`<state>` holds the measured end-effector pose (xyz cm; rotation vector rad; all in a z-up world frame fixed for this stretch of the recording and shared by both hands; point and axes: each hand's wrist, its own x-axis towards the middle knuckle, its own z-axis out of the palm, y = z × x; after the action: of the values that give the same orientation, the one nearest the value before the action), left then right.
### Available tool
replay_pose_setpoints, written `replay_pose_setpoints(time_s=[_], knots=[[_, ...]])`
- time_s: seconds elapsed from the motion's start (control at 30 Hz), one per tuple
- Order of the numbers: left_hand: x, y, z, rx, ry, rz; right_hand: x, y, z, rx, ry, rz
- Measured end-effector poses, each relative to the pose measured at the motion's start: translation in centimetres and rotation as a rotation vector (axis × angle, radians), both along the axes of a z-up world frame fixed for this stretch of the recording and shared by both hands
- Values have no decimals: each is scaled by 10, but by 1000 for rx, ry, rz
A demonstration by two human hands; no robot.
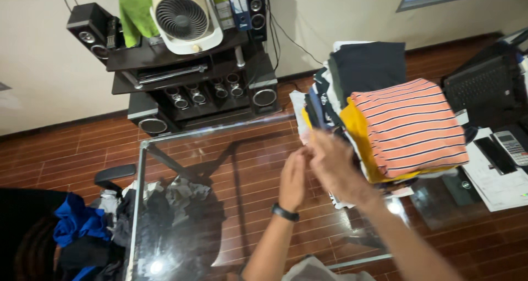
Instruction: The person folds a series of t-shirts and polo shirts one by one and places them onto an existing stack of folded laundry.
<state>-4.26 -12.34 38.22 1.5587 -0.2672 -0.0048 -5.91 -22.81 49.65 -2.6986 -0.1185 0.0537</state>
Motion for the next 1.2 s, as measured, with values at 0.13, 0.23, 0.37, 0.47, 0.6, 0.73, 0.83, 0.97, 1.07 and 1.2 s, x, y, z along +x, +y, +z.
replay_pose_setpoints(time_s=[0.13, 0.23, 0.37, 0.47, 0.6, 0.73, 0.83, 0.97, 1.07, 1.2], knots=[[-7, 59, -32, -64, 186, -3, -20, 47, -65, 299, 47, 172], [-19, 98, -40, -90, 576, 113, -34, 93, -58, 342, 269, 159], [-28, 143, -86, -572, 549, 89, -45, 139, -77, 440, 435, 112], [-34, 172, -95, -695, 602, 87, -50, 171, -86, 481, 469, 96], [-37, 203, -120, -805, 687, 173, -53, 208, -87, 575, 529, 40], [-35, 237, -120, -757, 802, 178, -49, 234, -111, 748, 477, 92], [-36, 255, -150, -793, 714, 187, -48, 247, -124, 745, 494, 109], [-39, 276, -140, -649, 743, 252, -47, 258, -141, 817, 529, 212], [-40, 281, -157, -519, 754, 344, -46, 259, -140, 879, 637, 219], [-50, 273, -154, -516, 717, 430, -45, 253, -143, 867, 723, 215]])
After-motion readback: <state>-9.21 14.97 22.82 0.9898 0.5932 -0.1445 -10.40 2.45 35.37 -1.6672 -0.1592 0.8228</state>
